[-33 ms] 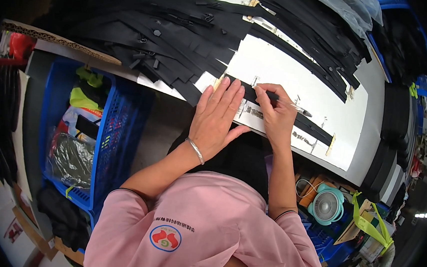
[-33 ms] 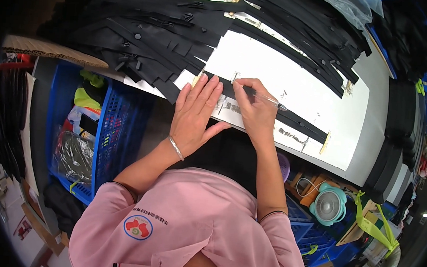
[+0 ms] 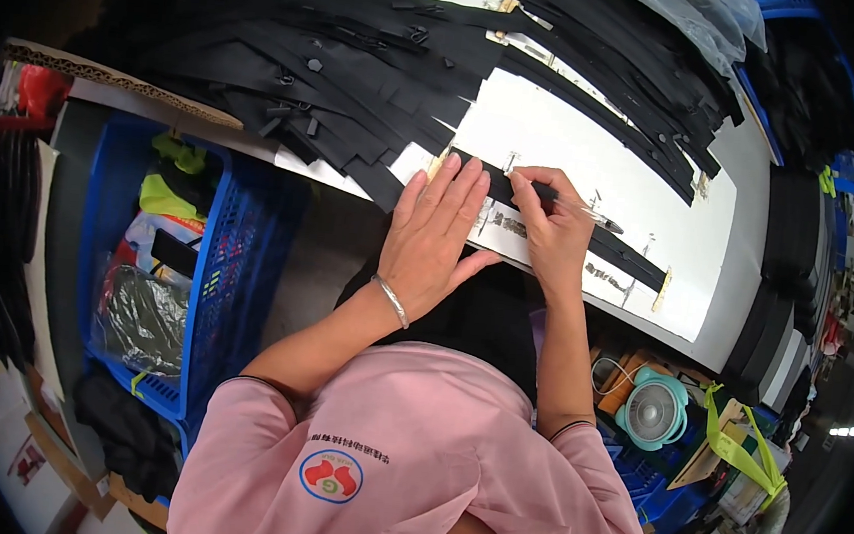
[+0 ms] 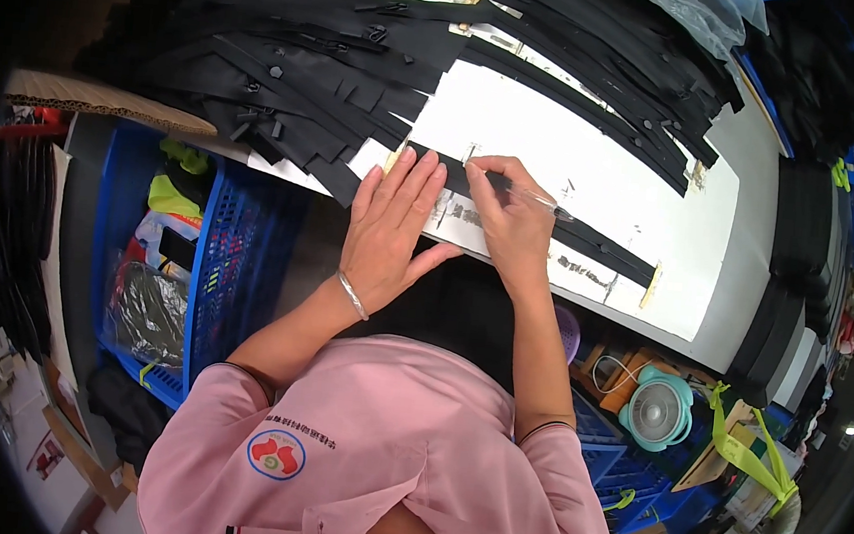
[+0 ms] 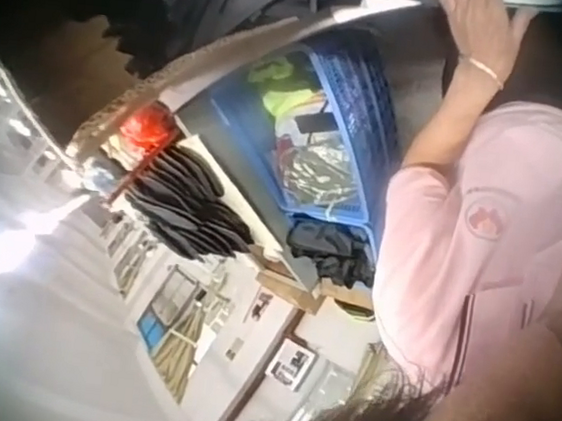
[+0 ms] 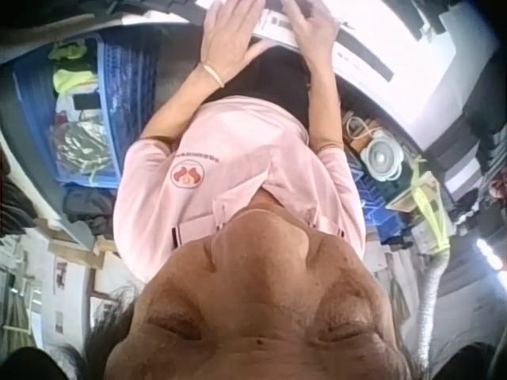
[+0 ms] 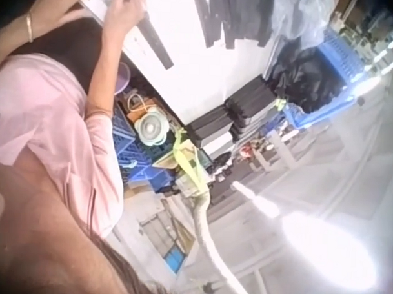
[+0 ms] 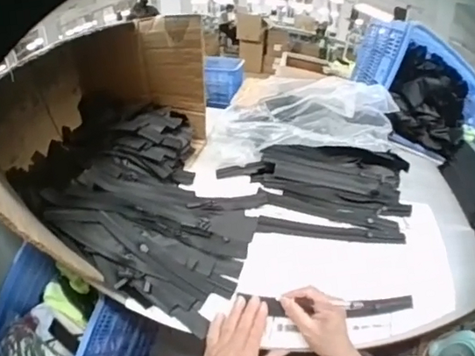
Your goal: The person is marking and assembling components onto zipper strips at a factory workbench.
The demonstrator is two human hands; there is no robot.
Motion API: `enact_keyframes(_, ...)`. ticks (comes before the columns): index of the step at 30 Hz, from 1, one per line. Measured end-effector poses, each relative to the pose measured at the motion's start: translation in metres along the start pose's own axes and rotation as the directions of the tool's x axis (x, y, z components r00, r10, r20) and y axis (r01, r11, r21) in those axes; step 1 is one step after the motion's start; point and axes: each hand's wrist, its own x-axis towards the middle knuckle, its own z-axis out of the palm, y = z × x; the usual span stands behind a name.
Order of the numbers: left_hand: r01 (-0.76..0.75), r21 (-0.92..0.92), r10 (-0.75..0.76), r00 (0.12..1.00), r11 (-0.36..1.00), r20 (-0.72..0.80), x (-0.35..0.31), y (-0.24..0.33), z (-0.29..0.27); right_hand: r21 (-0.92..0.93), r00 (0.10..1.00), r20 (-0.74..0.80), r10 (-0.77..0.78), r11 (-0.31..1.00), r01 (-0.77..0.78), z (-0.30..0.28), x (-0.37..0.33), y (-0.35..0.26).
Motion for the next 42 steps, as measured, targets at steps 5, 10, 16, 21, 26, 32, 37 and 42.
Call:
enact_keyframes(5,-0.010,0.000,0.010,1.000,1.000,-0.003,0.001,0.000,0.001,0.005,1.000,-0.008,-0.024,1.000,0.024,0.001,-0.001,-0.002)
enact_keyframes(10,-0.003,0.007,0.003,1.000,1.000,-0.005,0.000,0.000,0.000,0.097,0.999,0.038,-0.017,0.995,0.014,-0.003,-0.004,0.001)
enact_keyframes(16,-0.022,0.069,0.020,0.999,0.997,0.031,0.001,0.001,0.000,-0.020,0.993,0.081,-0.090,0.996,0.092,-0.006,-0.004,0.007)
enact_keyframes(21,-0.016,0.054,0.013,0.999,0.998,0.049,0.002,0.001,0.000,-0.098,0.986,0.096,-0.137,0.984,0.146,-0.007,-0.004,0.003)
enact_keyframes(26,0.009,0.029,-0.010,0.999,1.000,0.035,0.002,0.002,0.001,0.076,0.999,0.014,-0.041,0.996,0.039,-0.026,-0.016,-0.006)
enact_keyframes(32,-0.026,0.080,0.023,0.999,0.996,0.037,0.003,0.002,0.000,-0.042,0.954,-0.297,-0.031,0.999,0.020,-0.080,-0.021,0.016)
enact_keyframes(37,-0.023,0.071,0.020,0.999,0.997,0.040,0.003,0.003,0.001,-0.148,0.960,-0.270,-0.074,0.988,0.035,-0.087,-0.020,0.034)
enact_keyframes(42,-0.018,0.078,0.015,0.999,0.997,0.044,0.003,0.004,0.001,-0.213,0.964,-0.226,-0.141,0.973,0.092,-0.084,-0.016,0.027)
